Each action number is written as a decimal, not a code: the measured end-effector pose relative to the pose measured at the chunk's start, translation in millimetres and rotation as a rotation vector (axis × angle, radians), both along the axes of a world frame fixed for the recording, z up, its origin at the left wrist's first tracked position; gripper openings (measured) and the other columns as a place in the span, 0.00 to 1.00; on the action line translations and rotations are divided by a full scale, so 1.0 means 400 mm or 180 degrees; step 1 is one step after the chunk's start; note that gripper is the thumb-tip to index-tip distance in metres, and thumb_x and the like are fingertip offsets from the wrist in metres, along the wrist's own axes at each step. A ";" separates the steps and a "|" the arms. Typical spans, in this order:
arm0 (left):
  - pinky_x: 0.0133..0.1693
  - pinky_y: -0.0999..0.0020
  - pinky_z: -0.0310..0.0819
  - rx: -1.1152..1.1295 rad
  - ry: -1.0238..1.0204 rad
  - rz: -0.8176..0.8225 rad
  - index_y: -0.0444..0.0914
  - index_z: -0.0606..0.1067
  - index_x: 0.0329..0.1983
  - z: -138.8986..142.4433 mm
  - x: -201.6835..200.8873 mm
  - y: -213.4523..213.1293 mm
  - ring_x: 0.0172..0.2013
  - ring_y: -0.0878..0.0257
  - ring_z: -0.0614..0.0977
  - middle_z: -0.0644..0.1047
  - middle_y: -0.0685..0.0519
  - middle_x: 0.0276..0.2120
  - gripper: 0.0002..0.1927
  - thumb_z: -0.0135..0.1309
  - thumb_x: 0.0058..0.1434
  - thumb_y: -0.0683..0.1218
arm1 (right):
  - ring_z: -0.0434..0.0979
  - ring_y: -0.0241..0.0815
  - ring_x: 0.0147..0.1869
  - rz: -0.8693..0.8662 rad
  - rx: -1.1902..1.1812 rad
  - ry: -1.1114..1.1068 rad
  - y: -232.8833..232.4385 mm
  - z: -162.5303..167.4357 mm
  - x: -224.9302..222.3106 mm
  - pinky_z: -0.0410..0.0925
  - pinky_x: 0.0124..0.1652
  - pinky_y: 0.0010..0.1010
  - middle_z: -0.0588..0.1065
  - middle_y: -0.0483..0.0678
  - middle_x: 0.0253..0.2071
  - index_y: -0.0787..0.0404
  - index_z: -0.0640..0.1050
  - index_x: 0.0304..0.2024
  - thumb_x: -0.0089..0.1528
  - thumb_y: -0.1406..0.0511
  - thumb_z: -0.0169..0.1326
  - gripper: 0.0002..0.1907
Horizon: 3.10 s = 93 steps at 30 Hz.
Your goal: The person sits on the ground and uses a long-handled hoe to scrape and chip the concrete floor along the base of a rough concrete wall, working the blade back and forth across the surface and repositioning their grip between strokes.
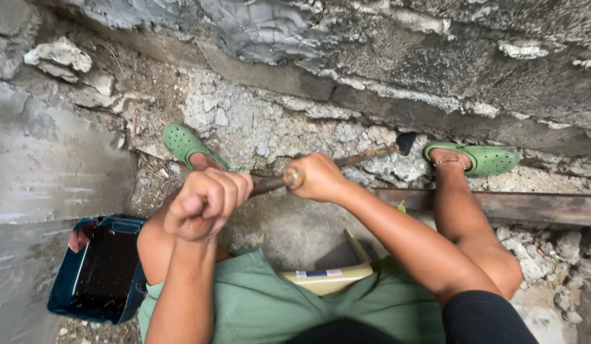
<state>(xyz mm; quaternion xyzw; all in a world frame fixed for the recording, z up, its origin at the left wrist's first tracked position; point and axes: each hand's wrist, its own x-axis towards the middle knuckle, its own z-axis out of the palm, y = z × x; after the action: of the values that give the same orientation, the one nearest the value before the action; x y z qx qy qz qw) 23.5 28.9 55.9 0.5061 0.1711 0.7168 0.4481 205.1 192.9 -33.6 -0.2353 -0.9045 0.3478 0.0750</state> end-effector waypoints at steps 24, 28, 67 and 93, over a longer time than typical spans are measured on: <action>0.34 0.60 0.60 0.0185 0.0294 -0.0592 0.45 0.58 0.13 0.018 0.010 0.005 0.17 0.58 0.61 0.64 0.52 0.11 0.20 0.42 0.61 0.51 | 0.77 0.52 0.24 0.0620 -0.0428 -0.0667 0.045 0.054 0.024 0.68 0.29 0.43 0.76 0.51 0.20 0.58 0.79 0.22 0.49 0.62 0.64 0.08; 0.35 0.60 0.60 -0.0252 -0.0590 0.0147 0.45 0.57 0.14 0.018 0.045 0.001 0.17 0.60 0.60 0.61 0.54 0.12 0.22 0.39 0.66 0.52 | 0.77 0.54 0.27 -0.0114 0.0026 0.0151 0.000 0.022 0.011 0.68 0.30 0.43 0.76 0.51 0.22 0.58 0.78 0.22 0.49 0.63 0.62 0.07; 0.35 0.59 0.60 -0.0382 -0.0836 0.0419 0.44 0.56 0.15 0.001 0.052 -0.012 0.18 0.60 0.59 0.60 0.55 0.12 0.20 0.41 0.61 0.52 | 0.78 0.54 0.29 -0.0315 0.0304 0.0510 -0.022 0.002 -0.003 0.69 0.32 0.44 0.78 0.51 0.24 0.54 0.82 0.28 0.49 0.63 0.63 0.05; 0.37 0.60 0.58 -0.0670 -0.1452 0.1005 0.42 0.56 0.13 -0.042 0.036 -0.055 0.17 0.60 0.58 0.58 0.53 0.11 0.28 0.37 0.65 0.60 | 0.76 0.50 0.28 -0.1227 0.1522 0.1695 -0.087 -0.118 -0.047 0.62 0.32 0.43 0.75 0.47 0.22 0.54 0.75 0.22 0.56 0.62 0.67 0.13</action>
<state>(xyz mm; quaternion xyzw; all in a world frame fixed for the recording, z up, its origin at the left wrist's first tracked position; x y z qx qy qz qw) 37.9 6.8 39.2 0.2499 0.2159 0.8512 0.4080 186.4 157.9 -80.8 -0.2782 -0.8481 0.1560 0.4231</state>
